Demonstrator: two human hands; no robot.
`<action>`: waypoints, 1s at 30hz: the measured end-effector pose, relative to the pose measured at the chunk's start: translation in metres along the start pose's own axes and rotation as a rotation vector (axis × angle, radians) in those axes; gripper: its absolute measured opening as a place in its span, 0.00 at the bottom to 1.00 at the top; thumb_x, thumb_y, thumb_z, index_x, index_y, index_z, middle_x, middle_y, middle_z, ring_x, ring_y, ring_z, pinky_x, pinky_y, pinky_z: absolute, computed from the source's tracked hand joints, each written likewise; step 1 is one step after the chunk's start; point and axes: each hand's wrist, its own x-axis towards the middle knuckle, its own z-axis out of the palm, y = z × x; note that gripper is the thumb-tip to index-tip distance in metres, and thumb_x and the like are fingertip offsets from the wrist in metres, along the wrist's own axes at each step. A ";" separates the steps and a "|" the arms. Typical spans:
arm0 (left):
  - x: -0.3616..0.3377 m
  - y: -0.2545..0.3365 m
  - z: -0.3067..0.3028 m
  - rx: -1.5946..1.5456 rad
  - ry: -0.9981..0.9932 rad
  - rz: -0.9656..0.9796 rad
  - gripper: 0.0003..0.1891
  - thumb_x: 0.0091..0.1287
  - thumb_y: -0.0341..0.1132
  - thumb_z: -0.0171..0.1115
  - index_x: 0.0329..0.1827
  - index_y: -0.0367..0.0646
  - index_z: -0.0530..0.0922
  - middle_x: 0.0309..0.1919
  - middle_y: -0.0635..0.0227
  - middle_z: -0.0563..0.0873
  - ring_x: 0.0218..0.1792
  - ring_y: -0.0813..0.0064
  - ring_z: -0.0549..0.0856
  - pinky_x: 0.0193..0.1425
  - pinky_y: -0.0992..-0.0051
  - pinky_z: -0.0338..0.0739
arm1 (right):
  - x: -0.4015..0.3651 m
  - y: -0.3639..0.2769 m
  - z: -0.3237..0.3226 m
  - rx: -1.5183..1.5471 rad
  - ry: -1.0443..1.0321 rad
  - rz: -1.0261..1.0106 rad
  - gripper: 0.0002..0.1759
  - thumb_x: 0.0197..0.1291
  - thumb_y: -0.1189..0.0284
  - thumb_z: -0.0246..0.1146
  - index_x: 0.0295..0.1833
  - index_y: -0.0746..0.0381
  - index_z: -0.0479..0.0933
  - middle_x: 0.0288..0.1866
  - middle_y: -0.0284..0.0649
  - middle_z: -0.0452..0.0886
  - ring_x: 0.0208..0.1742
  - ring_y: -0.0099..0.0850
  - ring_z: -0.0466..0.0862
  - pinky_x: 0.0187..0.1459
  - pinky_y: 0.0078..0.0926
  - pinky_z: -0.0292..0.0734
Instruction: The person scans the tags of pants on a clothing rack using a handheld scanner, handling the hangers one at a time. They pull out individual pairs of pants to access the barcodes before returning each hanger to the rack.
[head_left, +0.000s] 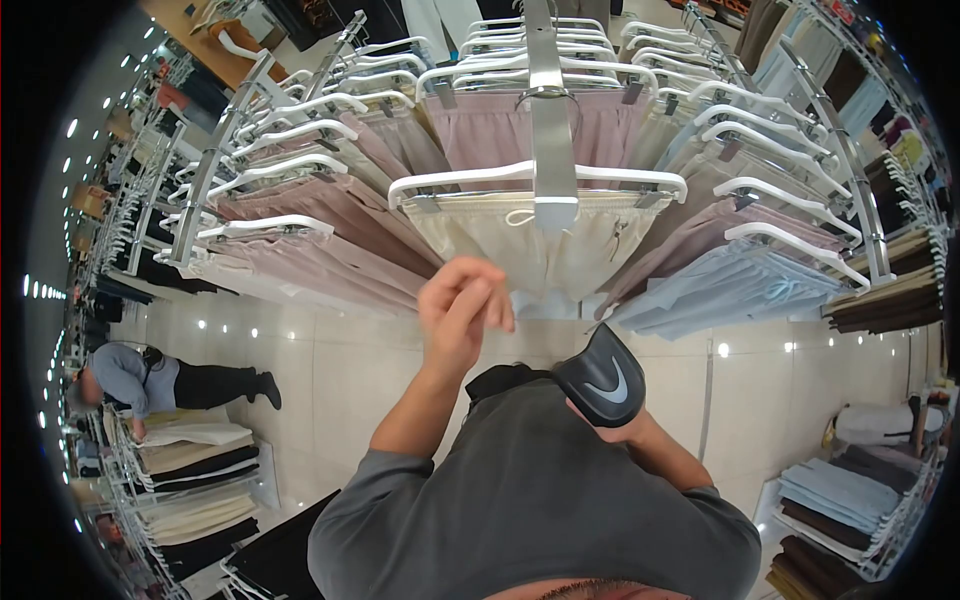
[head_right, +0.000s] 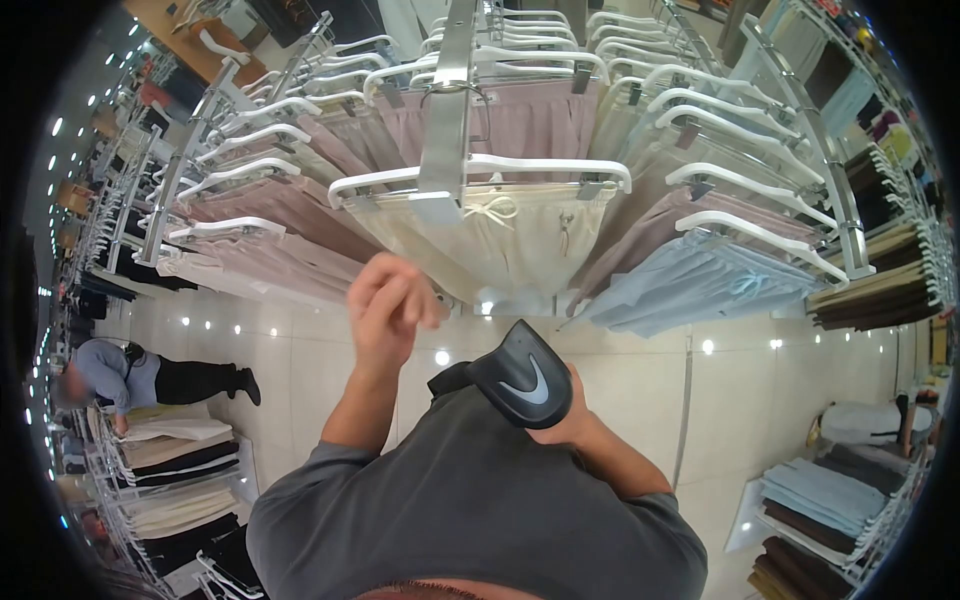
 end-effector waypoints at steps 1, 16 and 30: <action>-0.007 0.020 0.007 0.011 -0.070 0.123 0.08 0.76 0.31 0.56 0.48 0.34 0.78 0.27 0.61 0.84 0.24 0.68 0.84 0.26 0.70 0.76 | -0.001 0.001 0.005 -0.002 0.001 0.000 0.31 0.43 0.75 0.72 0.60 0.65 0.82 0.56 0.43 0.87 0.58 0.39 0.86 0.63 0.32 0.73; -0.033 0.180 0.054 -0.048 -0.894 0.703 0.12 0.76 0.50 0.64 0.57 0.62 0.83 0.20 0.58 0.82 0.12 0.79 0.67 0.18 0.79 0.54 | 0.001 -0.024 0.066 0.087 -0.051 0.220 0.43 0.40 0.72 0.75 0.68 0.67 0.74 0.63 0.48 0.81 0.64 0.43 0.82 0.68 0.35 0.70; -0.021 0.143 0.011 -0.228 -0.824 0.681 0.21 0.80 0.33 0.46 0.28 0.36 0.81 0.21 0.61 0.84 0.16 0.68 0.78 0.19 0.73 0.65 | 0.032 -0.049 0.058 -0.029 -0.103 0.113 0.35 0.45 0.73 0.72 0.64 0.66 0.79 0.60 0.45 0.86 0.60 0.41 0.85 0.63 0.36 0.75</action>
